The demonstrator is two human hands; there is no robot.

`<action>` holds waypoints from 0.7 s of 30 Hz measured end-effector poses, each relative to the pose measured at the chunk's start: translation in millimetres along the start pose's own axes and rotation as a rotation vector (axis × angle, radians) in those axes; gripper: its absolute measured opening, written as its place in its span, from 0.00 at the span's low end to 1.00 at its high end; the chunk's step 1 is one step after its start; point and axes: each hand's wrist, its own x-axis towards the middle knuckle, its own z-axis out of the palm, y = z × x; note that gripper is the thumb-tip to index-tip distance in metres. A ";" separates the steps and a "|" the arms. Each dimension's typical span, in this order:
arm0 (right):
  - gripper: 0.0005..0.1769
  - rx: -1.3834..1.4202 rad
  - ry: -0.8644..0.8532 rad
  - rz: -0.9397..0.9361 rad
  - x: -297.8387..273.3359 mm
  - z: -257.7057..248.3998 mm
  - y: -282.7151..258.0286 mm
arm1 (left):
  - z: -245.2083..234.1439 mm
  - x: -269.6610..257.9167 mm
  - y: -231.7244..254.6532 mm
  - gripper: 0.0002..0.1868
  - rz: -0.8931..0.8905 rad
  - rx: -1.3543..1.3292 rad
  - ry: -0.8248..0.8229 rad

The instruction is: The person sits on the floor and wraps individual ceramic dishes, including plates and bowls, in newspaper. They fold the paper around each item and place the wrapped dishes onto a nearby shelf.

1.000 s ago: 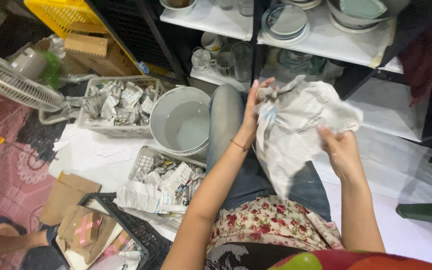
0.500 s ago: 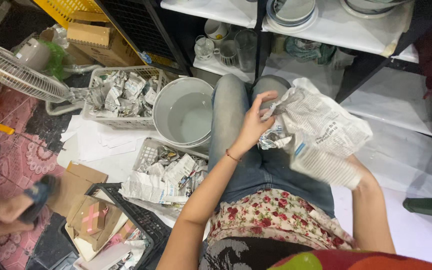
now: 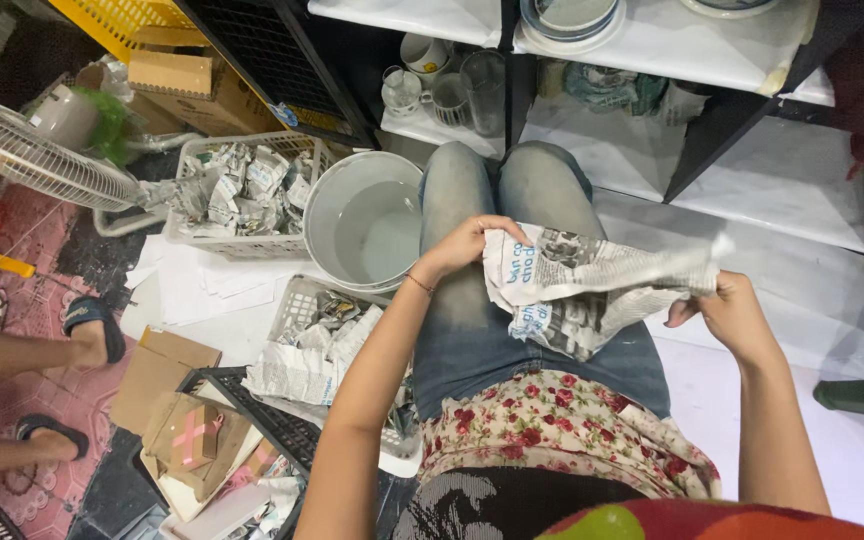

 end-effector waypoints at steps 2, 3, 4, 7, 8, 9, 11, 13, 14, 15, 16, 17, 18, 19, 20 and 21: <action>0.11 0.054 0.022 -0.001 -0.9 0.0 3.5 | -3.2 1.3 0.3 0.13 0.022 0.029 -0.039; 0.10 0.082 0.035 -0.001 -2.2 -0.3 3.0 | -5.3 1.6 1.8 0.12 -0.076 0.031 -0.020; 0.11 0.026 0.066 -0.003 -3.5 -0.9 1.0 | -7.7 1.4 4.1 0.11 -0.175 0.034 -0.003; 0.13 -0.091 0.094 -0.113 -7.9 -1.5 -9.0 | -13.8 -1.2 13.2 0.14 -0.192 -0.074 -0.053; 0.13 -0.098 0.061 -0.219 -9.6 -2.4 -13.4 | -14.9 -2.0 15.4 0.18 -0.152 -0.129 -0.085; 0.16 -0.104 0.030 -0.327 -10.6 -1.8 -17.9 | -15.1 -2.2 16.5 0.21 -0.163 -0.253 -0.075; 0.24 -0.219 0.066 -0.296 -12.3 6.2 -25.2 | -13.6 -0.5 13.9 0.32 -0.183 -0.499 -0.051; 0.29 -0.365 0.098 -0.303 -15.0 15.7 -31.8 | -8.1 7.4 2.7 0.38 -0.276 -0.419 0.042; 0.28 -0.454 0.111 -0.326 -17.2 19.6 -34.9 | -5.0 11.8 -4.9 0.42 -0.323 -0.379 0.088; 0.26 -0.543 0.124 -0.349 -18.6 22.2 -38.4 | -2.2 14.4 -12.3 0.39 -0.234 -0.197 0.139; 0.23 -0.539 0.134 -0.321 -19.6 23.1 -42.0 | 0.8 15.8 -18.9 0.39 -0.145 -0.015 0.188; 0.20 -0.536 0.144 -0.293 -20.3 22.1 -45.3 | 1.7 17.1 -23.3 0.43 -0.054 0.167 0.235; 0.17 -0.533 0.154 -0.265 -20.6 20.5 -48.3 | 1.4 18.2 -25.3 0.43 -0.073 0.191 0.277; 0.21 -0.538 0.147 -0.261 -21.6 17.5 -51.0 | 1.4 19.1 -24.6 0.43 -0.093 0.215 0.319; 0.25 -0.542 0.140 -0.258 -22.8 13.7 -53.5 | 0.8 19.8 -21.0 0.43 -0.112 0.239 0.360; 0.28 -0.547 0.135 -0.254 -23.1 11.7 -55.2 | 1.0 19.7 -15.1 0.42 0.021 0.348 0.390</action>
